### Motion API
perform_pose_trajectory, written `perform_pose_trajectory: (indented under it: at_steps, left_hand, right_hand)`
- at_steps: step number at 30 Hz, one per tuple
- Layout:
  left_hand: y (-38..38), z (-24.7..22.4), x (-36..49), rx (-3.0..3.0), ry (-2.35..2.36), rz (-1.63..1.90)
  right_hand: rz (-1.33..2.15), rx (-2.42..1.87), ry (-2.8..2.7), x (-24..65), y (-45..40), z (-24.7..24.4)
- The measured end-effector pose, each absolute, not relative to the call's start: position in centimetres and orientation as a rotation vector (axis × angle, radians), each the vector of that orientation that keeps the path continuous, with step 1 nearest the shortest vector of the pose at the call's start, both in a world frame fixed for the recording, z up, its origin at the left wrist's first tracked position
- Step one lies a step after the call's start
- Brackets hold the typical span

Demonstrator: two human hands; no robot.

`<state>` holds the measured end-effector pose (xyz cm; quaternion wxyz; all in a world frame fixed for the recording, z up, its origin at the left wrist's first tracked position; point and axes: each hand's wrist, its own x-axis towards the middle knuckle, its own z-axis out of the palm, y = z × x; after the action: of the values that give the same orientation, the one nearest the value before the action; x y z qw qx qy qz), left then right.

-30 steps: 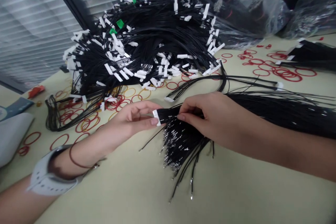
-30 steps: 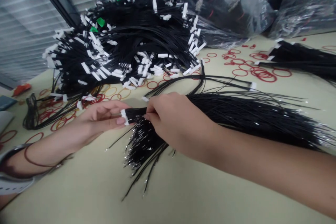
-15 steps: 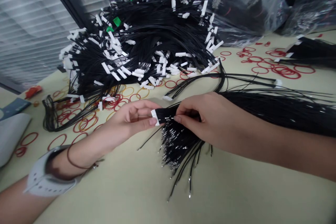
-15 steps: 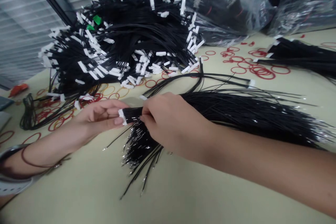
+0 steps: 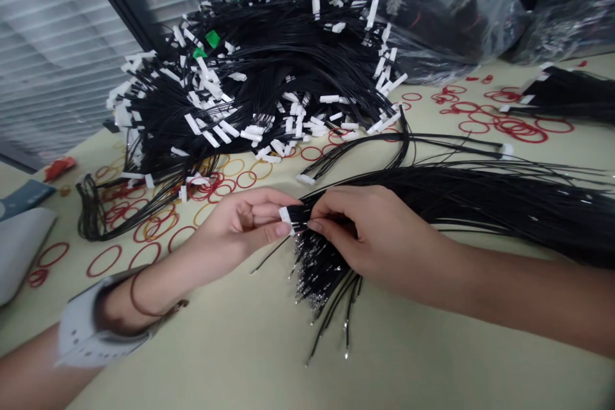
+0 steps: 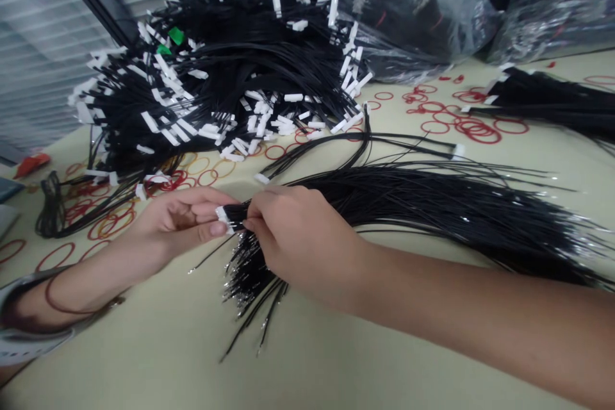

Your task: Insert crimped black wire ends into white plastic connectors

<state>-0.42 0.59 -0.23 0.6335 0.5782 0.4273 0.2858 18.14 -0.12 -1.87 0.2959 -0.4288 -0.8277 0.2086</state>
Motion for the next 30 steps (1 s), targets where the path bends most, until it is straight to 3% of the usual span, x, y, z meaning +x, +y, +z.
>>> perform_pose_trajectory:
  at_steps: [6,16,30]
  left_hand:
    - [1.3,-0.7,-1.0,1.317,0.984,0.727]
    - [1.6,-0.8,-0.9,1.270,0.971,0.728]
    - [0.9,-0.9,-0.9,1.292,1.028,0.746]
  right_hand:
    - [0.654,-1.067,-2.109,18.4,0.2,-1.9]
    - [0.333,-0.967,-2.164,18.7,0.3,-2.3]
    - [0.313,-0.972,-2.221,18.5,0.5,-2.9]
